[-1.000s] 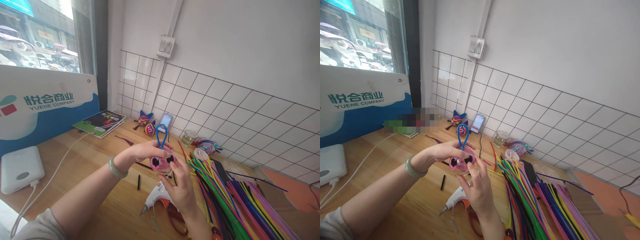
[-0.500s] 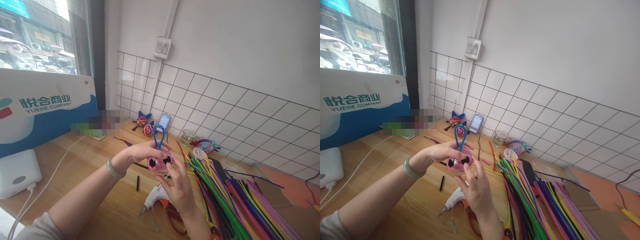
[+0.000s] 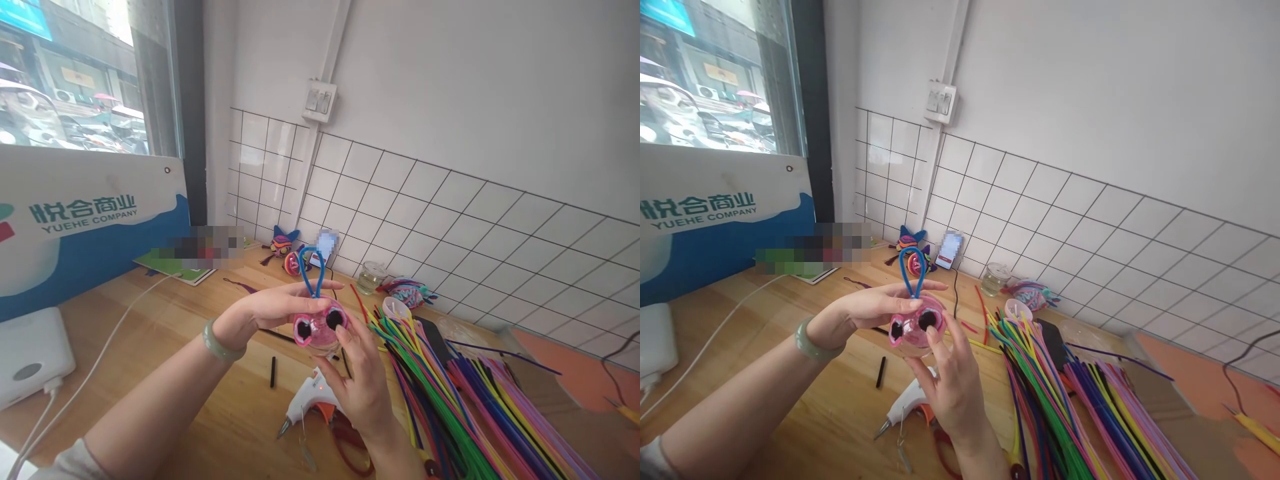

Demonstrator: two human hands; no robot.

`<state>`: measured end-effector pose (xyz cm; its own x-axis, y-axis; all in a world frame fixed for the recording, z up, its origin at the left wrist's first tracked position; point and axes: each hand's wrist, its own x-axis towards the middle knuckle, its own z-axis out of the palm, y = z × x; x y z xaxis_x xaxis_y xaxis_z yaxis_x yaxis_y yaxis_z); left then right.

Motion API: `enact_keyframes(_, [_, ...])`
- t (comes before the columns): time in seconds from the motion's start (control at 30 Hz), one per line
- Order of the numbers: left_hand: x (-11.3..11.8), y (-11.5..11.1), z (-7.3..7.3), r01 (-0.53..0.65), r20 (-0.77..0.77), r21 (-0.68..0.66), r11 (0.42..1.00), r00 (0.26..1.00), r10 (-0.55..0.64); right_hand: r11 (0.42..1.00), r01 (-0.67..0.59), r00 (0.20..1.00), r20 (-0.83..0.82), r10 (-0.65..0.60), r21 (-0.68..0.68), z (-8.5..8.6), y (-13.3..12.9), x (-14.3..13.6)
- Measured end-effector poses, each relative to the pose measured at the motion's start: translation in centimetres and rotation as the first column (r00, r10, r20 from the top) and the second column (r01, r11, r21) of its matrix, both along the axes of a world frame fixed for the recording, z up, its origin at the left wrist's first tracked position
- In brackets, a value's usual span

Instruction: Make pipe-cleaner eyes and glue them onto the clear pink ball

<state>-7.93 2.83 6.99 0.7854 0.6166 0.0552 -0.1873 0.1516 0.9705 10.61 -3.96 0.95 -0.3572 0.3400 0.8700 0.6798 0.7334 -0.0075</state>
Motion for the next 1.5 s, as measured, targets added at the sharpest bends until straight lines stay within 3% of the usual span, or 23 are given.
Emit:
enact_keyframes(0.1, [-0.2,0.3,-0.2,0.012,0.042,-0.019,1.0,0.999,-0.012,1.0,0.006,1.0,-0.02,-0.006,-0.02,0.0,0.1,0.1])
enact_keyframes(0.23, [-0.2,0.9,-0.8,0.108,0.11,0.039,0.993,0.988,-0.111,0.996,-0.003,0.991,-0.134,-0.009,-0.093,-0.7,0.4,0.1])
enact_keyframes(0.33, [-0.1,1.2,-1.1,0.161,0.124,0.097,0.982,0.977,-0.173,0.978,-0.081,0.955,-0.296,0.021,-0.191,-1.3,0.5,-0.2])
enact_keyframes(0.47, [0.0,1.3,-1.1,0.112,0.075,0.138,0.984,0.99,-0.123,0.915,-0.191,0.911,-0.412,0.031,-0.354,-0.6,0.1,-0.1])
enact_keyframes(0.57, [-0.3,1.4,-0.8,0.033,0.084,0.156,0.987,0.995,-0.047,0.825,-0.223,0.911,-0.413,-0.014,-0.52,0.6,-0.1,1.2])
enact_keyframes(0.67, [-0.7,1.6,-0.3,-0.076,0.15,0.186,0.98,0.988,0.048,0.73,-0.12,0.917,-0.356,-0.178,-0.673,0.9,0.2,3.4])
enact_keyframes(0.73, [-0.8,1.6,-0.1,-0.145,0.187,0.196,0.97,0.976,0.108,0.611,0.0,0.958,-0.175,-0.227,-0.791,0.3,0.2,4.6])
enact_keyframes(0.83, [-0.7,1.5,0.1,-0.228,0.222,0.18,0.957,0.957,0.186,0.333,0.174,0.981,0.136,-0.136,-0.927,-1.0,-0.6,5.3])
enact_keyframes(0.87, [-0.6,1.5,0.2,-0.246,0.229,0.169,0.955,0.952,0.204,0.281,0.231,0.972,0.205,-0.118,-0.931,-1.4,-1.1,5.2])
enact_keyframes(0.93, [-0.5,1.4,0.2,-0.268,0.25,0.14,0.953,0.941,0.228,0.243,0.303,0.953,0.296,-0.065,-0.922,-2.0,-2.0,4.8])
enact_keyframes(1.07, [-0.3,1.5,0.4,-0.388,0.39,0.075,0.919,0.859,0.331,0.287,0.284,0.957,0.287,-0.03,-0.915,-2.3,-3.1,4.1])
enact_keyframes(1.23, [0.0,1.6,0.8,-0.541,0.549,-0.012,0.841,0.699,0.457,0.358,0.136,0.988,0.154,0.023,-0.924,-2.0,-2.4,4.0])
enact_keyframes(1.37, [0.0,1.0,1.5,-0.574,0.622,-0.068,0.816,0.615,0.484,0.479,0.019,1.0,0.017,-0.007,-0.878,-1.7,0.2,3.5])
enact_keyframes(1.5, [0.0,0.0,2.2,-0.572,0.647,-0.096,0.814,0.586,0.488,0.618,0.135,0.986,0.042,-0.162,-0.775,-2.4,4.8,2.2])
